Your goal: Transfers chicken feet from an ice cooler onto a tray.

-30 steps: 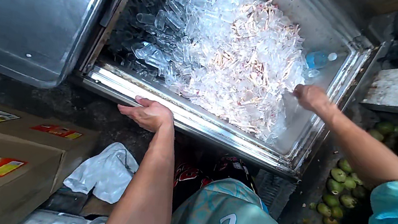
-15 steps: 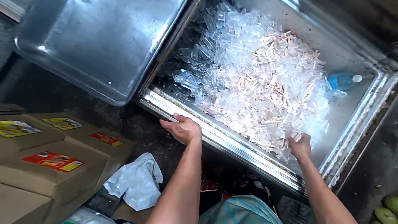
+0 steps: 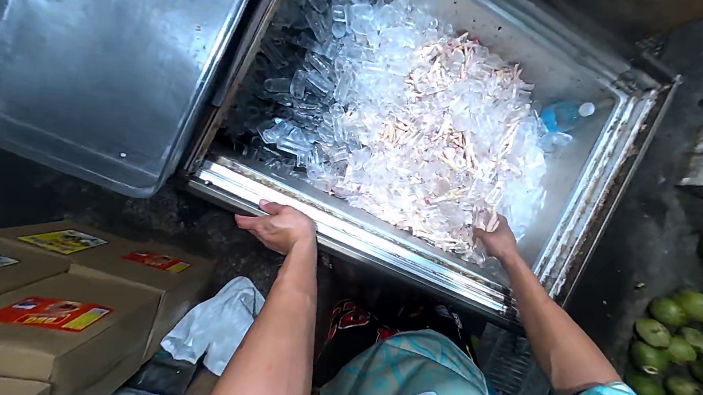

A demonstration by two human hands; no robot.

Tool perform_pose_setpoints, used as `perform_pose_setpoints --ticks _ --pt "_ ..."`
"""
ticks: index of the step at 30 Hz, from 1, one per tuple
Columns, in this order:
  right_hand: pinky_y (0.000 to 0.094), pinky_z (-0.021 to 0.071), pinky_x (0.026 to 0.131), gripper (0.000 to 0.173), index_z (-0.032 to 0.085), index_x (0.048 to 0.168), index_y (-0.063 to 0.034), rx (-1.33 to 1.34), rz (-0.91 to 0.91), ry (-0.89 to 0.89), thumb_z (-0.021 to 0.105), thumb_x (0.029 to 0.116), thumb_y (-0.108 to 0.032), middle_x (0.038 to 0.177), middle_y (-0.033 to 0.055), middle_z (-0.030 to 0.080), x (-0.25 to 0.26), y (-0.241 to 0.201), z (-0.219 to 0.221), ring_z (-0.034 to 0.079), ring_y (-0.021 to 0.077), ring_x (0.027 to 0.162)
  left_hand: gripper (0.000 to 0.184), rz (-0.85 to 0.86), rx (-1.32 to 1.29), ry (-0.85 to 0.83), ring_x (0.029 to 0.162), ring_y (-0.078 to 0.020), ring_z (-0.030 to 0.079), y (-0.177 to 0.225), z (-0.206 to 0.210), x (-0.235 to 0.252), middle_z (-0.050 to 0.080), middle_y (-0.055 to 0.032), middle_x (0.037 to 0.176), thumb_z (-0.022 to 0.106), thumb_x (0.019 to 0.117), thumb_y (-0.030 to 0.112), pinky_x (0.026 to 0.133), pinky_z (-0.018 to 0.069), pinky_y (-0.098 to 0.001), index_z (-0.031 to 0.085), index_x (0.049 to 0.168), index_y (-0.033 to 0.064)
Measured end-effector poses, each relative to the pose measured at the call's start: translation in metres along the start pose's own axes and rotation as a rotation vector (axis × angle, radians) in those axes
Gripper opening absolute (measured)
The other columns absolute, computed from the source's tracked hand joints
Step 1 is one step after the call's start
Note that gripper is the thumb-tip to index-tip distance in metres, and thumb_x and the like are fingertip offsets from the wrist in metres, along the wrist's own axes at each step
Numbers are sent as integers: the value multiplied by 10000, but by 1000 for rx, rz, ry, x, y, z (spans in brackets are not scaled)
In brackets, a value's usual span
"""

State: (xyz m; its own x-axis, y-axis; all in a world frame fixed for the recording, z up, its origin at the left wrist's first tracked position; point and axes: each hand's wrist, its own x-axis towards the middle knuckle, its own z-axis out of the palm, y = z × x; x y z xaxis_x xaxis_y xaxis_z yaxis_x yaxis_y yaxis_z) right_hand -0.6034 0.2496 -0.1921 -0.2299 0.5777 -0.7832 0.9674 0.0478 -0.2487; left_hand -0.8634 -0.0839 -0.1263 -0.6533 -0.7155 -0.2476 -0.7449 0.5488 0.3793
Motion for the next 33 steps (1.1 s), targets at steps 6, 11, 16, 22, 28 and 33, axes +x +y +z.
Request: perform_pose_setpoints --ticks 6,11,16,22,28,33 --pt "417 545 671 422 616 1216 -1 196 26 36 513 1042 -372 915 114 686 -12 -16 -36 651 209 739 622 -5 16 14 1326 -300 585 3 0 0 508 -248 1487 345 1119 371 1077 495 -399 209 1591 -10" --pt "381 603 609 313 536 1285 -10 763 -25 43 500 1067 -232 940 126 680 -20 -14 -55 697 220 748 612 -5 24 12 1308 -301 599 3 0 0 521 -238 1479 352 1116 366 1065 504 -402 225 1588 -3" --pt "333 626 740 287 452 1321 -81 1335 -10 27 414 1080 -232 1140 130 659 -14 -40 -68 711 204 907 633 -14 13 -2 1326 -299 585 3 0 0 493 -234 1510 351 1115 378 1077 498 -407 202 1600 1" --pt "500 630 680 374 391 1390 -32 1192 13 342 438 1029 -120 1114 217 583 -5 -73 -118 696 334 838 639 -9 -8 -6 1333 -306 578 2 -1 -1 490 -241 1510 359 1113 376 1088 488 -410 206 1597 -13" --pt "497 625 620 511 327 1509 -110 716 -28 445 561 1060 -176 1223 213 571 -1 -69 -122 699 331 820 642 -22 -2 -2 1319 -295 593 -1 1 1 503 -227 1503 356 1111 384 1077 498 -403 207 1600 -3" --pt "472 621 685 527 374 1487 -68 258 -12 232 579 1047 -274 1210 196 654 11 -84 -83 724 305 870 634 -22 -11 -5 1327 -291 586 1 0 1 494 -223 1512 357 1113 377 1081 494 -401 202 1603 6"
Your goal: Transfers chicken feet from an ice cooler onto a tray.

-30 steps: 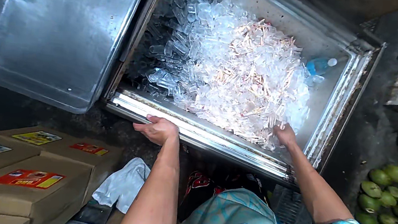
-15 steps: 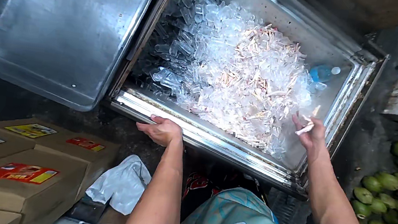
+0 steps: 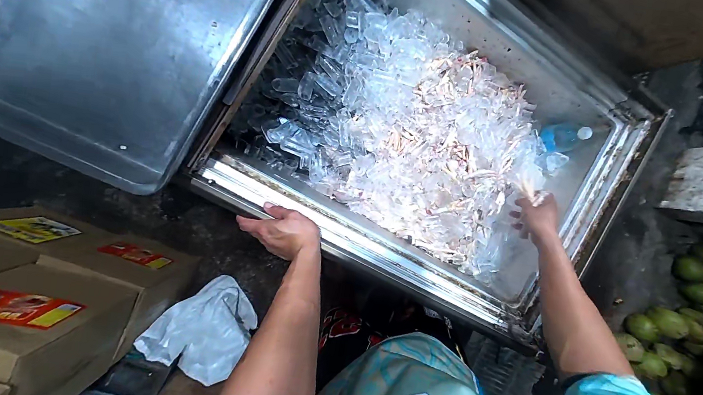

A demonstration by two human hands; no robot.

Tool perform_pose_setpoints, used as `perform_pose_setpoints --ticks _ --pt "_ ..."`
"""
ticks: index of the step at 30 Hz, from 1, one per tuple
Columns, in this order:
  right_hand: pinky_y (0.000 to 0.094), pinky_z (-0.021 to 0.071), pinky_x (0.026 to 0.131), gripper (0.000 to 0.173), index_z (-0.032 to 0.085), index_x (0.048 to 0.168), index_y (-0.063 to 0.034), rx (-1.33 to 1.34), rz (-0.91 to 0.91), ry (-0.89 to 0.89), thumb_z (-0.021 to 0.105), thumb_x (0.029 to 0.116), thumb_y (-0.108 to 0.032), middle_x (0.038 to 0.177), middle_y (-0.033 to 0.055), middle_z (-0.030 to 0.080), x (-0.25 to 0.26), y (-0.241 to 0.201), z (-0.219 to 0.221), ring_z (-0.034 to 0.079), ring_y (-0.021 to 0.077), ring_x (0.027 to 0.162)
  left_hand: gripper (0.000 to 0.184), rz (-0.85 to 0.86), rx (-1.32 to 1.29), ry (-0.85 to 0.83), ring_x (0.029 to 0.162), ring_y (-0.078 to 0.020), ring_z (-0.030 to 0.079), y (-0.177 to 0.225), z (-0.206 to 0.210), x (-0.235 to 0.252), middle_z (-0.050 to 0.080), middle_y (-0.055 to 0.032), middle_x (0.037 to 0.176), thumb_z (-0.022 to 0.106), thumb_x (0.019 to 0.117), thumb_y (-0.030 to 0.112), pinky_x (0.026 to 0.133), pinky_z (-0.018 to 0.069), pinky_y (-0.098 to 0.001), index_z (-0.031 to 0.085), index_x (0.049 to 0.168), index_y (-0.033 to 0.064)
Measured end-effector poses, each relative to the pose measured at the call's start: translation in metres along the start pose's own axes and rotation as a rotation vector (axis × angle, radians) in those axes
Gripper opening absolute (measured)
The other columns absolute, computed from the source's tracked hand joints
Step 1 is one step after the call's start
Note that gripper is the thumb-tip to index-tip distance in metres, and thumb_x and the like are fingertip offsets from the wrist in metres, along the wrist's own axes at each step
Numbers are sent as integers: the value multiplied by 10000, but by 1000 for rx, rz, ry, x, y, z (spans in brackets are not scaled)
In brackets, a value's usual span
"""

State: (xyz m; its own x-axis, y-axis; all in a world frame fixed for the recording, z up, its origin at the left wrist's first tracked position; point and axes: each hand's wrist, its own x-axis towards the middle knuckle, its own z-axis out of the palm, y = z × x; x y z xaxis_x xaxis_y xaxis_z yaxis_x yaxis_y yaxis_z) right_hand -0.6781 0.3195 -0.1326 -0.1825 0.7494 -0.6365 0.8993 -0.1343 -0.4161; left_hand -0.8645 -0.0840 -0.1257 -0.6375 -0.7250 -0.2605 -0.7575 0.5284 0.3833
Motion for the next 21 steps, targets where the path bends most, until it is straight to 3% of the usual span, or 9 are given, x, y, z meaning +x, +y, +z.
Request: perform_pose_setpoints --ticks 3,5,7,9,11,12,15,18,21 --pt "596 518 967 588 435 1473 -8 -357 -41 -24 624 1005 -310 1290 283 624 15 -7 39 647 413 1149 624 6 1 3 1336 -304 577 1 0 -2 494 -237 1507 352 1117 370 1086 488 -406 213 1598 -2" --pt "597 469 1041 576 427 1473 3 -453 -35 -9 606 1001 -274 1317 279 620 15 -16 60 604 416 1247 609 12 0 11 1327 -305 584 2 -1 -3 512 -236 1489 362 1117 362 1078 494 -404 229 1590 1" --pt "597 494 1002 570 414 1469 -7 -401 -57 -22 627 984 -217 1270 278 637 11 -11 69 631 419 1192 618 10 17 9 1325 -306 587 1 -1 -2 509 -238 1493 356 1118 371 1074 497 -404 215 1596 5" --pt "586 553 869 577 426 1454 -52 -271 -117 -46 665 948 -190 1152 258 672 4 6 68 691 397 996 620 5 23 7 1314 -310 594 1 0 -2 511 -240 1489 353 1117 377 1066 502 -411 216 1595 8" --pt "526 593 758 635 385 1473 -81 -155 -149 -62 697 936 -212 1115 231 673 -3 22 61 709 329 833 624 -9 17 -2 1313 -308 596 2 -1 -3 511 -232 1494 350 1116 387 1067 503 -417 212 1600 19" --pt "511 600 745 653 382 1492 -88 -149 -147 -54 696 935 -224 1132 221 671 -8 29 59 711 311 818 627 -11 12 -4 1313 -311 596 2 -1 -3 513 -233 1493 352 1116 392 1069 501 -422 211 1601 21" --pt "566 524 957 571 472 1462 -49 -212 -76 -107 665 962 -246 1239 228 653 -18 40 59 659 356 1103 622 9 -21 -8 1322 -314 587 0 -2 -2 511 -233 1494 377 1111 376 1079 495 -429 222 1596 18" --pt "555 556 912 632 435 1496 -99 -222 -66 -211 667 978 -378 1188 191 682 -10 40 69 689 330 1040 618 4 -25 -13 1330 -307 580 3 -3 -2 501 -232 1503 378 1113 366 1083 491 -420 223 1595 12" --pt "571 543 952 747 387 1541 -151 -279 -67 -320 707 945 -467 1247 199 667 -1 34 70 676 347 1100 615 6 -22 -1 1321 -306 590 1 -2 -3 514 -225 1495 380 1112 372 1071 500 -423 229 1593 19"
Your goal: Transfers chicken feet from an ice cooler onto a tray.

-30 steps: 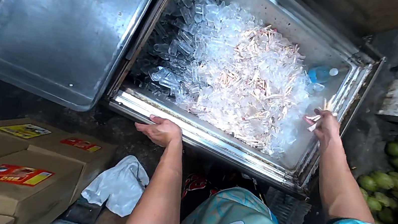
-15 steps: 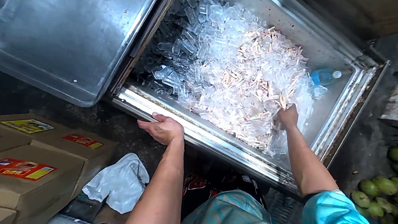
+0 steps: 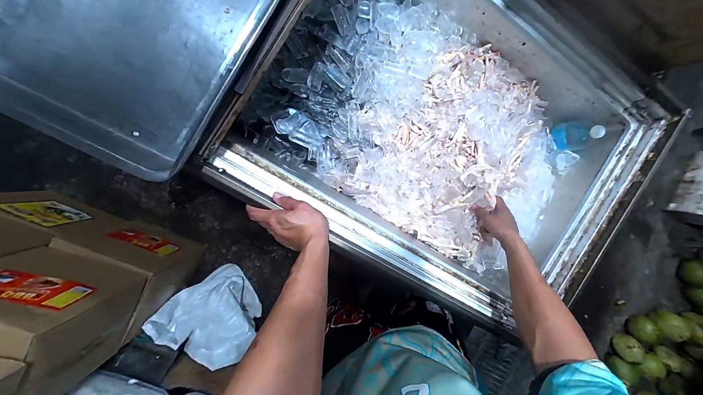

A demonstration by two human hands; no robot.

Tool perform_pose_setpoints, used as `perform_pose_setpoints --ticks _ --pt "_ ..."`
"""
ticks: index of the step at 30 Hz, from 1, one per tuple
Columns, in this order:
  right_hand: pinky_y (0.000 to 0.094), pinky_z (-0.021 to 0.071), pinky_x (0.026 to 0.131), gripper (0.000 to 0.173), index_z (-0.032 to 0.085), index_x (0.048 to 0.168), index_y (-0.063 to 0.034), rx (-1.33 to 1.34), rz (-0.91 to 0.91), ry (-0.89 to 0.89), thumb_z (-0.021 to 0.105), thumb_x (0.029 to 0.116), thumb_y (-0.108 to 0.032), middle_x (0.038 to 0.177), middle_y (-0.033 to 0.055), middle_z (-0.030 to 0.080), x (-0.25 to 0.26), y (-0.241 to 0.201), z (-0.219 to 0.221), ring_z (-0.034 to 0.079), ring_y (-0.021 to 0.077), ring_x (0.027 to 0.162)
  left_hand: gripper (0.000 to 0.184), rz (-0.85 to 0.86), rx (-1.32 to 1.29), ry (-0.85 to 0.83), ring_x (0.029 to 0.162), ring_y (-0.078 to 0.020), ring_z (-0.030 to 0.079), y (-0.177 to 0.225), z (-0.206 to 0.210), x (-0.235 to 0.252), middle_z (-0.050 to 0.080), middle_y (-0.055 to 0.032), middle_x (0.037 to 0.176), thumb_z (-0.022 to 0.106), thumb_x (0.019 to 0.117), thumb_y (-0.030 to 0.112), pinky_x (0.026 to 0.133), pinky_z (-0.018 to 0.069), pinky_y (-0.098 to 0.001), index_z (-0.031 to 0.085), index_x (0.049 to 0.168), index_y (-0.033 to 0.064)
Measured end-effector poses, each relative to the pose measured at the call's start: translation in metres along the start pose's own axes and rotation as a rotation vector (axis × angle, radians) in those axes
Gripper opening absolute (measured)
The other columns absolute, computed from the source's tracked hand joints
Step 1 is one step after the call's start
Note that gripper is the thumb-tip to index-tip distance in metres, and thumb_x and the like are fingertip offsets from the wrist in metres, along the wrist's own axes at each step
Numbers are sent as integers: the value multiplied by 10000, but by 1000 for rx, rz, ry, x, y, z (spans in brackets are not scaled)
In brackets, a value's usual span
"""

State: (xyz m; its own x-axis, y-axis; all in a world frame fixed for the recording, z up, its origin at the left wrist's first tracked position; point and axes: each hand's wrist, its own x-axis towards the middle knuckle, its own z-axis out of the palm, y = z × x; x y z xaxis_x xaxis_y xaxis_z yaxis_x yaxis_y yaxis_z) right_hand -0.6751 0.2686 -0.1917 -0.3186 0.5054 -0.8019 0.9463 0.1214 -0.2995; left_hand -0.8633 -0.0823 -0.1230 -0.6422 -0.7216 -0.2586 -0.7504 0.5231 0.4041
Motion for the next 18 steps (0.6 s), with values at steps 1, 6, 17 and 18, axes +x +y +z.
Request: perform_pose_setpoints --ticks 1,6,17,18 --pt "563 558 927 777 390 1545 -165 11 -6 -27 730 925 -488 1246 195 667 4 0 -2 681 341 1089 618 0 2 2 1321 -307 589 0 1 0 511 -226 1498 377 1112 375 1071 500 -423 226 1595 20" --pt "574 550 917 854 402 1550 -188 72 -14 -92 806 861 -489 1325 208 626 9 -4 -3 651 354 1141 622 -11 9 -1 1314 -319 592 2 0 1 501 -234 1504 364 1114 387 1065 504 -438 224 1597 21" --pt "570 493 1002 832 539 1445 -92 75 -108 182 818 811 -552 1337 278 575 -17 -4 36 575 405 1214 610 -4 13 2 1312 -320 593 2 -1 0 512 -236 1491 382 1114 363 1063 506 -430 239 1591 12" --pt "572 489 1007 875 494 1479 -92 91 -50 213 822 811 -550 1361 294 553 -22 -8 38 565 419 1231 613 -4 17 -1 1310 -324 594 2 -1 0 508 -240 1493 382 1115 362 1063 505 -431 233 1594 10"
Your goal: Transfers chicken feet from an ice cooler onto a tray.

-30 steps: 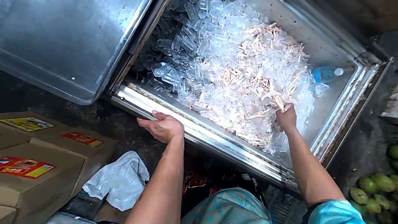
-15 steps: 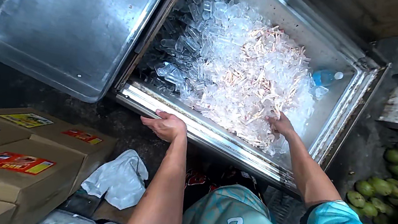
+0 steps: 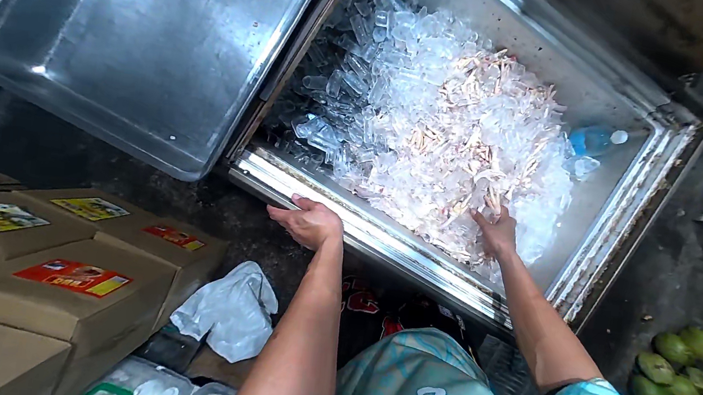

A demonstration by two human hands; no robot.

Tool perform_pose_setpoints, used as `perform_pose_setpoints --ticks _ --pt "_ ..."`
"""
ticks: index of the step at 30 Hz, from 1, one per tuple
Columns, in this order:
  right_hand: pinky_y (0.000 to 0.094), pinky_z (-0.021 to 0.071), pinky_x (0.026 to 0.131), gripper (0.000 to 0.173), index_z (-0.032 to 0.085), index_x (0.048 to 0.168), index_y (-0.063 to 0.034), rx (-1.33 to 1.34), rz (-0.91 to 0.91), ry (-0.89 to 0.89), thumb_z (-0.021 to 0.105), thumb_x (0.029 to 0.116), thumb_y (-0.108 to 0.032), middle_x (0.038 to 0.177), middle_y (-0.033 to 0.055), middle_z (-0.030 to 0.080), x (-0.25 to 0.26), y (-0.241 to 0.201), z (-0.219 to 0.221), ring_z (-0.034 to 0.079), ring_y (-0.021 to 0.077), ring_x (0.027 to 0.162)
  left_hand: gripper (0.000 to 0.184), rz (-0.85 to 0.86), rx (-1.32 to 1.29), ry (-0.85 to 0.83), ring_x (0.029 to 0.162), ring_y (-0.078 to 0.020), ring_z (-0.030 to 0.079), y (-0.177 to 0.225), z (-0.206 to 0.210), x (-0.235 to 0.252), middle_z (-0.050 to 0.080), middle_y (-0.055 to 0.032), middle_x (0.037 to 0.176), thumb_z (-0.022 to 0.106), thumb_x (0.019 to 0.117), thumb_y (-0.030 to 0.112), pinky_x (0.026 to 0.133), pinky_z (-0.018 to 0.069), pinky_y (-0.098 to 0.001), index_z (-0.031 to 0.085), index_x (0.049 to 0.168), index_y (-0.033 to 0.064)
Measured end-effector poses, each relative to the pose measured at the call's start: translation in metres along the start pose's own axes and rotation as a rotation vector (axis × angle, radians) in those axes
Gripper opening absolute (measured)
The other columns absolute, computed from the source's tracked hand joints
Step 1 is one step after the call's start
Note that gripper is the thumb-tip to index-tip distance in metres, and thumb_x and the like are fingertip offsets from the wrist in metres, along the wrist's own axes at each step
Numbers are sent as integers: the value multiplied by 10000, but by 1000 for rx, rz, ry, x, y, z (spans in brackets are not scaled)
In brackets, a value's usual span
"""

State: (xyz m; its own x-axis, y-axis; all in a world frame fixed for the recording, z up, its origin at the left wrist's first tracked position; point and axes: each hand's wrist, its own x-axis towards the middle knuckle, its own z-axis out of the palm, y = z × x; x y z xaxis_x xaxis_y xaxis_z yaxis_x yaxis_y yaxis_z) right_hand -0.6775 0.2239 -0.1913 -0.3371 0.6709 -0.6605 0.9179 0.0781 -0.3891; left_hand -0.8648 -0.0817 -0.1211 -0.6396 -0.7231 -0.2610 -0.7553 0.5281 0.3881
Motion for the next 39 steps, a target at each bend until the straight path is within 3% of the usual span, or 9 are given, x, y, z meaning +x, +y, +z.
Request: perform_pose_setpoints --ticks 3,6,13,17,21,24,28,33,39 --pt "553 496 1025 1037 326 1531 -33 80 219 46 842 793 -548 1376 288 556 -1 -4 1 588 395 1239 611 -7 13 7 1295 -318 607 1 1 -1 528 -237 1475 380 1115 371 1051 514 -428 242 1588 11" --pt "566 497 1020 962 437 1465 35 142 302 -16 792 827 -591 1349 283 580 13 1 -1 595 383 1227 623 2 19 -9 1320 -322 585 1 1 1 495 -245 1501 371 1114 370 1077 495 -428 227 1591 -4" --pt "567 471 1057 856 545 1425 -34 63 200 -201 729 856 -647 1349 234 613 12 -1 -7 586 354 1262 625 23 -3 2 1323 -307 583 -3 3 4 474 -242 1516 387 1112 346 1075 500 -404 204 1594 -7" --pt "570 435 1107 955 446 1505 -43 -16 128 -237 780 823 -621 1411 243 573 16 -6 -1 551 365 1320 645 60 -26 -5 1407 -315 502 -8 6 2 390 -259 1577 392 1112 324 1131 448 -387 164 1605 -23" --pt "606 482 1033 958 421 1525 -85 -19 77 -286 783 816 -617 1360 246 603 18 1 -8 610 394 1223 795 529 -130 -14 1538 -429 222 -23 -22 2 155 -309 1663 566 988 232 1202 291 -553 156 1596 -76" --pt "613 471 1045 895 463 1504 -87 -30 62 -316 768 838 -601 1346 242 614 15 -6 -17 612 391 1222 679 959 -254 -266 1486 -477 298 3 -27 -30 313 -383 1563 574 931 176 1211 288 -551 342 1475 -159" --pt "596 488 1031 909 491 1478 -92 18 47 -259 798 797 -610 1311 223 640 7 -14 -2 628 369 1197 493 1167 282 -890 1421 -360 446 66 63 -62 491 -180 1521 550 1019 338 1164 349 -591 555 1437 77" --pt "556 506 1060 964 381 1561 -135 258 44 -240 846 803 -507 1400 208 593 5 -13 17 613 331 1254 777 1271 572 -836 1503 -499 257 74 163 -74 209 -259 1668 513 986 613 1132 269 -740 406 1563 104" --pt "572 489 1053 902 450 1519 -113 277 141 -178 852 803 -485 1332 236 620 7 -20 34 608 355 1239 895 1308 551 -808 1532 -468 204 62 188 -61 83 -238 1703 468 968 682 1138 270 -697 231 1638 138"
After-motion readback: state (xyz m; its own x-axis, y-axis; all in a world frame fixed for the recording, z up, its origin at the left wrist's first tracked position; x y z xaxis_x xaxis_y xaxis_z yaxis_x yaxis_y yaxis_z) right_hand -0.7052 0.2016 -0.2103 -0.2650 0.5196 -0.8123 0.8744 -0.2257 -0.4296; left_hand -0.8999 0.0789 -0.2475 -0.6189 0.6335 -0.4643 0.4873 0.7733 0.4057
